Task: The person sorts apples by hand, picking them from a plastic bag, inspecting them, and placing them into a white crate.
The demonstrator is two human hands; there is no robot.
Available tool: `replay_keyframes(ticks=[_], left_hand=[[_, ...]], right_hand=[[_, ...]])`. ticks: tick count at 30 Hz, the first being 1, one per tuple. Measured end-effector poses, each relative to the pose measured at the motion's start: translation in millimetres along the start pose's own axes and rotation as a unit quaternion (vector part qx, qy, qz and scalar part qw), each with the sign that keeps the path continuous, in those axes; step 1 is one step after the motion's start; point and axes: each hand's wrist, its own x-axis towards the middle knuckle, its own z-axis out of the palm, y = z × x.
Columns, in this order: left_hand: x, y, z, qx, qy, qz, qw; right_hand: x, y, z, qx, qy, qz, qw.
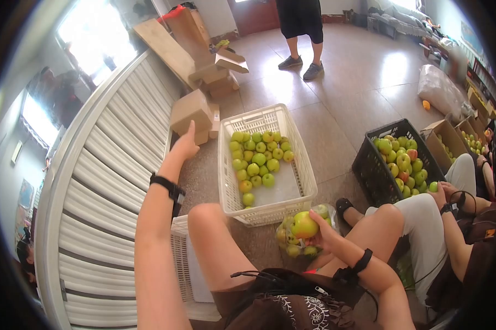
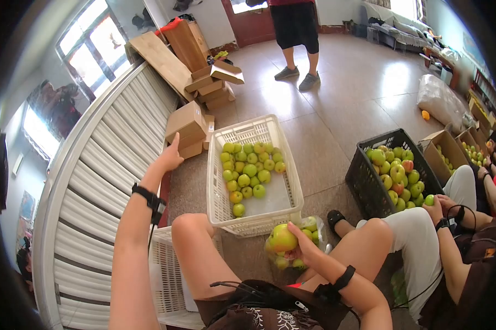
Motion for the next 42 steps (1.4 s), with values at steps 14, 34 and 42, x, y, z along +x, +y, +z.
replay_keyframes(ticks=[14,34,42], left_hand=[[-154.4,37.4,47.0,-0.245,-0.087,0.077,0.963],[-197.5,56.3,70.7,-0.315,0.130,0.012,0.940],[-191.4,63.3,60.7,-0.265,0.127,-0.018,0.956]], right_hand=[[-12.6,-22.2,4.8,0.148,-0.003,-0.034,0.988],[-65.4,-192.5,-313.1,-0.030,0.668,-0.279,0.689],[-66.9,-117.7,-438.9,-0.231,0.687,-0.208,0.656]])
